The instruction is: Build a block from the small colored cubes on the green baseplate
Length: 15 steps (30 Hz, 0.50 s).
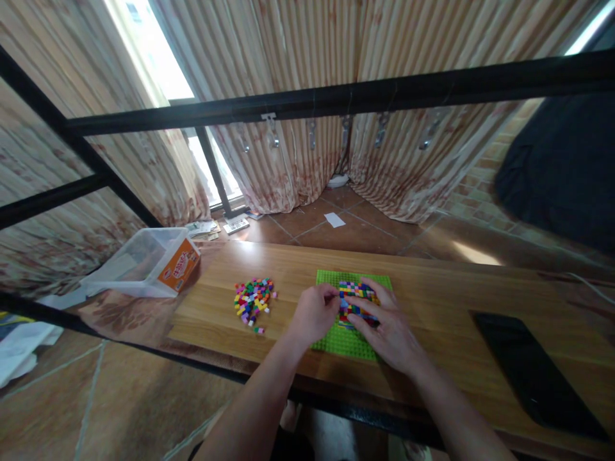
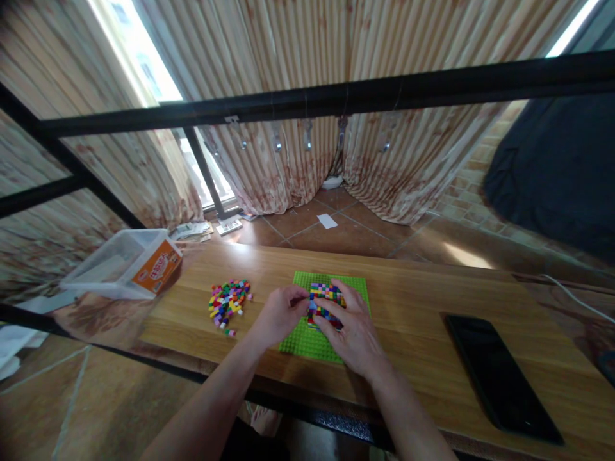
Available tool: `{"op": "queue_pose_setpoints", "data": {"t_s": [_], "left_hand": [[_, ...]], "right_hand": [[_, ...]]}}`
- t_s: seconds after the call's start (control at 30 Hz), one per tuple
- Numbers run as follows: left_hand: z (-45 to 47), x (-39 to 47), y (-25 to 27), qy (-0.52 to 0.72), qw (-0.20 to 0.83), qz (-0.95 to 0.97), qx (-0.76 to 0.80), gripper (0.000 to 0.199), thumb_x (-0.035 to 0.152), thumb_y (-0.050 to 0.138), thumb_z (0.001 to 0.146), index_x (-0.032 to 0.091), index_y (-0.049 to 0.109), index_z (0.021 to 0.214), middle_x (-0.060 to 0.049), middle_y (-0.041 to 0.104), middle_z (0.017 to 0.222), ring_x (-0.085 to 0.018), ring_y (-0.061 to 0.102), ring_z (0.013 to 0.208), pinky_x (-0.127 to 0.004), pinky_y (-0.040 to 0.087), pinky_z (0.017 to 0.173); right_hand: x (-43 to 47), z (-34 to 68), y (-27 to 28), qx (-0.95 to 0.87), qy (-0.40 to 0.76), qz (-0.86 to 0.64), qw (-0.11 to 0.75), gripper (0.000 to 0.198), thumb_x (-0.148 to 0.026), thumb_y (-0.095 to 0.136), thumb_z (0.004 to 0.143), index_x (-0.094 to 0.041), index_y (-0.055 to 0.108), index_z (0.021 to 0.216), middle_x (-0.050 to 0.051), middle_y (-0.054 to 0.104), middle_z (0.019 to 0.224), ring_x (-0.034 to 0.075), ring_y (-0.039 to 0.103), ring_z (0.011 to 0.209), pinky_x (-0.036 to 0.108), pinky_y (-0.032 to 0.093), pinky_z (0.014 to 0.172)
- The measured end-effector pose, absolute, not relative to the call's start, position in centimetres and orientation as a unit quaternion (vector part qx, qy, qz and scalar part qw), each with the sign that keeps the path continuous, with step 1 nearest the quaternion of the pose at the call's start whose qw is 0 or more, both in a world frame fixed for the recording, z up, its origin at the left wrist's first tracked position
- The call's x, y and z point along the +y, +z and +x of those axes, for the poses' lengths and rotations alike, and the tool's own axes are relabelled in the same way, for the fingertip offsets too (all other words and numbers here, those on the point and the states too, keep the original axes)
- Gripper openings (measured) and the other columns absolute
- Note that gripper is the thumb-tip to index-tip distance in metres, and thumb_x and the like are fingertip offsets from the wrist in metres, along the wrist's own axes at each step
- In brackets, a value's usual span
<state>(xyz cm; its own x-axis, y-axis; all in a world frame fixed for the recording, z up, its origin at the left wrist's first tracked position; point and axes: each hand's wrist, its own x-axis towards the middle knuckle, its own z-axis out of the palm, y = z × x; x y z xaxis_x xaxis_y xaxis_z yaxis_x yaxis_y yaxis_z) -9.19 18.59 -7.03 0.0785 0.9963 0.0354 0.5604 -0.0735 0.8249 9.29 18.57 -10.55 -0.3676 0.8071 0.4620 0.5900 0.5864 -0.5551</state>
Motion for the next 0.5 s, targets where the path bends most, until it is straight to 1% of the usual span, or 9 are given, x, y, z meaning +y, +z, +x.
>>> {"op": "queue_pose_setpoints", "data": {"t_s": [0.13, 0.5], "left_hand": [[-9.1, 18.7, -7.0, 0.335, 0.33, 0.654, 0.593, 0.023, 0.013, 0.05, 0.084, 0.015, 0.073, 0.082, -0.002, 0.071, 0.073, -0.013, 0.062, 0.068, -0.022, 0.046, 0.064], [-9.0, 18.8, -7.5, 0.349, 0.368, 0.625, 0.594, 0.021, 0.015, 0.054, 0.083, 0.014, 0.074, 0.085, -0.003, 0.072, 0.077, -0.013, 0.062, 0.07, -0.021, 0.046, 0.065]], "right_hand": [[18.6, 9.4, -10.9, -0.815, 0.135, -0.426, 0.369, 0.028, -0.04, 0.057, 0.093, -0.033, 0.071, 0.116, 0.007, 0.044, 0.146, 0.03, 0.046, 0.131, 0.056, 0.042, 0.107], [18.7, 8.7, -11.9, -0.796, 0.069, -0.434, 0.415, 0.027, -0.04, 0.055, 0.094, -0.028, 0.077, 0.106, 0.01, 0.055, 0.135, 0.029, 0.054, 0.12, 0.052, 0.05, 0.099]]}}
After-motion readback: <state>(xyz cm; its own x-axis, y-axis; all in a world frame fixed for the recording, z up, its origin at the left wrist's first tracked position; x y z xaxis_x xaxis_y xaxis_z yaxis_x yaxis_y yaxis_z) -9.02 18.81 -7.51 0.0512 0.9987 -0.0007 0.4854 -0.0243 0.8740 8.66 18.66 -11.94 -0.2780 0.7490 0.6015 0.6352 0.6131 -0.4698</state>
